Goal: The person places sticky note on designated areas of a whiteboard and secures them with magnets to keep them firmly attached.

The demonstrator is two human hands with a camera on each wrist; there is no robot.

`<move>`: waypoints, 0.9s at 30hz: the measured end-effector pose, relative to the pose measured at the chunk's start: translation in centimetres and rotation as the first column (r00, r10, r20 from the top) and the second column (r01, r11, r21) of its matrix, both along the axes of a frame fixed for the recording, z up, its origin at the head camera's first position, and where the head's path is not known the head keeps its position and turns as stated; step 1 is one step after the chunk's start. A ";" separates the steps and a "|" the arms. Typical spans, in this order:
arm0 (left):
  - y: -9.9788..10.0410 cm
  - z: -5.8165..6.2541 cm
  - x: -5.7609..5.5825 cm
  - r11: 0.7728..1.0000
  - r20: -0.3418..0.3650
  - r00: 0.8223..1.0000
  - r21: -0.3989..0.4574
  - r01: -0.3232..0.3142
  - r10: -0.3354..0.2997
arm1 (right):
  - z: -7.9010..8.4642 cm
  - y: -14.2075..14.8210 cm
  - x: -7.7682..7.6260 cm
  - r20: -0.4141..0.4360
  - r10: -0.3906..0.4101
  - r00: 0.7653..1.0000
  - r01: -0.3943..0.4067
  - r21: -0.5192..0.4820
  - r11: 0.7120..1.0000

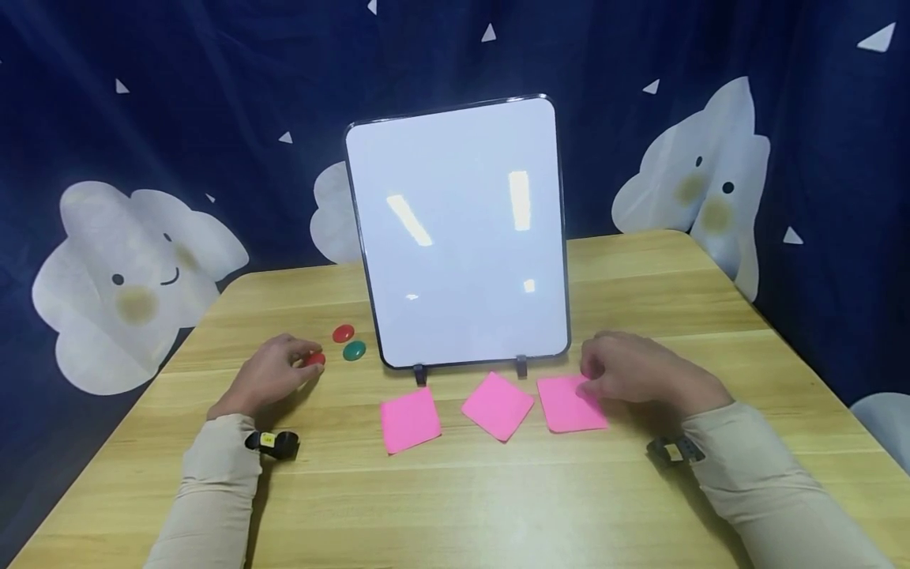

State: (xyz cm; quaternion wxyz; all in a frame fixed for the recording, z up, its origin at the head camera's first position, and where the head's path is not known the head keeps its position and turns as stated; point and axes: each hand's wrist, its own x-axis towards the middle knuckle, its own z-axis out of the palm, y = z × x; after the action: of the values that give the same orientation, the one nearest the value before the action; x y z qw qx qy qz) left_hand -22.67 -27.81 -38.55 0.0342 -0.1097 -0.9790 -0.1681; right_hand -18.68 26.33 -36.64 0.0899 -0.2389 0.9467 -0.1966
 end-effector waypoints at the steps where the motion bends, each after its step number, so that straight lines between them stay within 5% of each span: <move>1: 0.0 0.0 0.0 1.000 0.001 1.000 0.001 -0.001 0.001 | -0.1 0.0 -0.1 0.015 0.002 1.000 -0.001 -0.023 1.000; 8: -0.1 -0.1 -0.1 1.000 0.003 1.000 0.000 -0.001 0.001 | -0.8 0.3 -0.5 0.095 0.008 0.995 0.003 -0.116 0.993; 27: -0.3 0.2 0.0 1.000 0.052 0.999 0.008 -0.015 0.014 | -0.8 0.4 -0.4 0.024 -0.004 1.000 0.008 -0.176 0.984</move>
State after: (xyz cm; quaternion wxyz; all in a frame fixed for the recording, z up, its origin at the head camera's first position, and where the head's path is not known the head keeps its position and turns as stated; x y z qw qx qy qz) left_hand -22.63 -28.13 -38.35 0.0105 -0.0981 -0.9796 -0.1749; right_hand -19.03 26.77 -37.48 0.0790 -0.2408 0.9252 -0.2824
